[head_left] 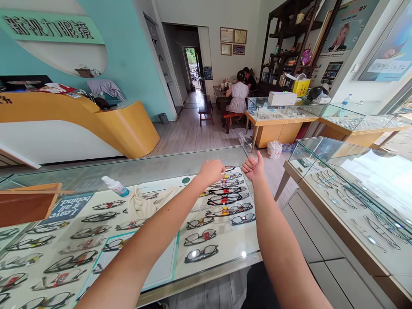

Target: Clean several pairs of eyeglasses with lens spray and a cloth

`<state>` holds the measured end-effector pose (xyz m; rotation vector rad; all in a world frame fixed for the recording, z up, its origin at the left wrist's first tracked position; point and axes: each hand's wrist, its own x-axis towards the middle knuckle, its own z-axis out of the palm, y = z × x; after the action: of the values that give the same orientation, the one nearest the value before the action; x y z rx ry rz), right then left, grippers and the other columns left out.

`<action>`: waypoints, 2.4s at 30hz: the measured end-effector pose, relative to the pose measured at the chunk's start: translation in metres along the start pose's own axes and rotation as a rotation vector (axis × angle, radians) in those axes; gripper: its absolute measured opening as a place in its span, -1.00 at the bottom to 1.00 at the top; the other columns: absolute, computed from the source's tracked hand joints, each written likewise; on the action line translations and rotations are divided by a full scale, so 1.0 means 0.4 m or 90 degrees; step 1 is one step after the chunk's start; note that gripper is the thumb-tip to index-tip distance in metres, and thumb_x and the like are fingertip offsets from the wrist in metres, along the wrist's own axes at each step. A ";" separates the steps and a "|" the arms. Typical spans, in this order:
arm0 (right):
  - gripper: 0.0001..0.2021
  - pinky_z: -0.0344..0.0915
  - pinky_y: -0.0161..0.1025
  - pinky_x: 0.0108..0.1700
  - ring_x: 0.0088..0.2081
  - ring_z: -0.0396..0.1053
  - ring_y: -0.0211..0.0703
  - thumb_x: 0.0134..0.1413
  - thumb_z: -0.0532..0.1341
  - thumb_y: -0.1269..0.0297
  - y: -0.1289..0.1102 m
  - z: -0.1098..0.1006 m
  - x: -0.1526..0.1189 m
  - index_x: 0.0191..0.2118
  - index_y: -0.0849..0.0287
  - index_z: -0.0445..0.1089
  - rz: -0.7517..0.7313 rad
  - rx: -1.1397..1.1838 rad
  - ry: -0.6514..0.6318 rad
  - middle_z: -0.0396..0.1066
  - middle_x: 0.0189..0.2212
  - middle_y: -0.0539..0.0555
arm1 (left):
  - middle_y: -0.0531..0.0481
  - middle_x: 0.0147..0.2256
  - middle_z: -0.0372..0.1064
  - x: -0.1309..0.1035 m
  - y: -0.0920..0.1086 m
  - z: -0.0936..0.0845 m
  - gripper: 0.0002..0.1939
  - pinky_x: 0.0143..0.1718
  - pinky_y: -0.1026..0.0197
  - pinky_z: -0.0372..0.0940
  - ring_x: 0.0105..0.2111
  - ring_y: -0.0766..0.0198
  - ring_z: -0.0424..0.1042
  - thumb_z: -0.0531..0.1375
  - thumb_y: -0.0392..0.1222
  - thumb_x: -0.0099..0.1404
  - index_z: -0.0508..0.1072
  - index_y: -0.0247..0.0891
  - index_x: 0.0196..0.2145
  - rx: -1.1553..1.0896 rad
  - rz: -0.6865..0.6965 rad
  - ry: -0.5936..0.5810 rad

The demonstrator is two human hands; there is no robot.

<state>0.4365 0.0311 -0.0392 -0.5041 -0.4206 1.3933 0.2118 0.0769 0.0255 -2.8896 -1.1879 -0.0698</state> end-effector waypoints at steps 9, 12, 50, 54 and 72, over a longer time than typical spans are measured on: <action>-0.27 -0.10 -0.30 -0.68 -0.69 -0.27 -0.32 0.35 0.08 -0.37 0.005 0.000 0.010 -0.57 0.04 -0.25 0.005 -0.023 -0.012 -0.24 -0.79 -0.16 | -0.16 -0.07 0.59 0.094 -0.036 0.006 -0.84 -0.10 0.14 0.34 -0.03 0.00 0.52 0.30 -0.21 0.31 0.74 -0.12 -0.26 -0.017 -0.034 -0.005; -0.26 -0.12 -0.30 -0.68 -0.69 -0.28 -0.32 0.33 0.11 -0.39 0.006 0.002 0.012 -0.56 0.03 -0.25 -0.007 -0.041 0.005 -0.25 -0.78 -0.17 | -0.15 -0.12 0.62 0.114 -0.036 0.018 -0.86 -0.11 0.15 0.35 -0.08 0.03 0.54 0.31 -0.22 0.28 0.72 -0.14 -0.34 -0.030 -0.044 -0.014; -0.71 0.01 -0.25 -0.37 -0.54 0.08 -0.24 0.33 0.20 -0.03 0.468 0.454 -0.222 -0.20 0.10 0.42 -0.286 -0.861 -0.149 0.07 -0.63 -0.21 | -0.05 -0.29 0.60 -0.486 -0.258 0.055 -0.67 -0.14 0.14 0.38 -0.22 0.13 0.54 0.35 0.14 0.31 0.63 -0.20 -0.31 -0.782 -0.204 0.548; -0.69 0.00 -0.25 -0.37 -0.54 0.08 -0.25 0.35 0.17 -0.04 0.474 0.433 -0.217 -0.18 0.12 0.43 -0.278 -0.862 -0.147 0.06 -0.63 -0.20 | -0.08 -0.24 0.63 -0.493 -0.248 0.061 -0.65 -0.14 0.12 0.41 -0.23 0.12 0.56 0.39 0.16 0.28 0.65 -0.21 -0.28 -0.818 -0.213 0.494; -0.70 0.01 -0.23 -0.38 -0.54 0.04 -0.25 0.35 0.22 -0.01 0.476 0.423 -0.206 -0.17 0.13 0.49 -0.240 -0.770 -0.165 0.00 -0.61 -0.20 | -0.18 -0.14 0.68 -0.488 -0.266 0.068 -0.44 0.14 -0.03 0.41 -0.01 -0.06 0.59 0.57 0.27 -0.01 0.74 -0.19 -0.20 -1.034 -0.240 0.365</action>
<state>0.1750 -0.0161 -0.0064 -1.1366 -1.5101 0.7079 -0.0007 0.0164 -0.0110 -2.7505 -1.9675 -2.7059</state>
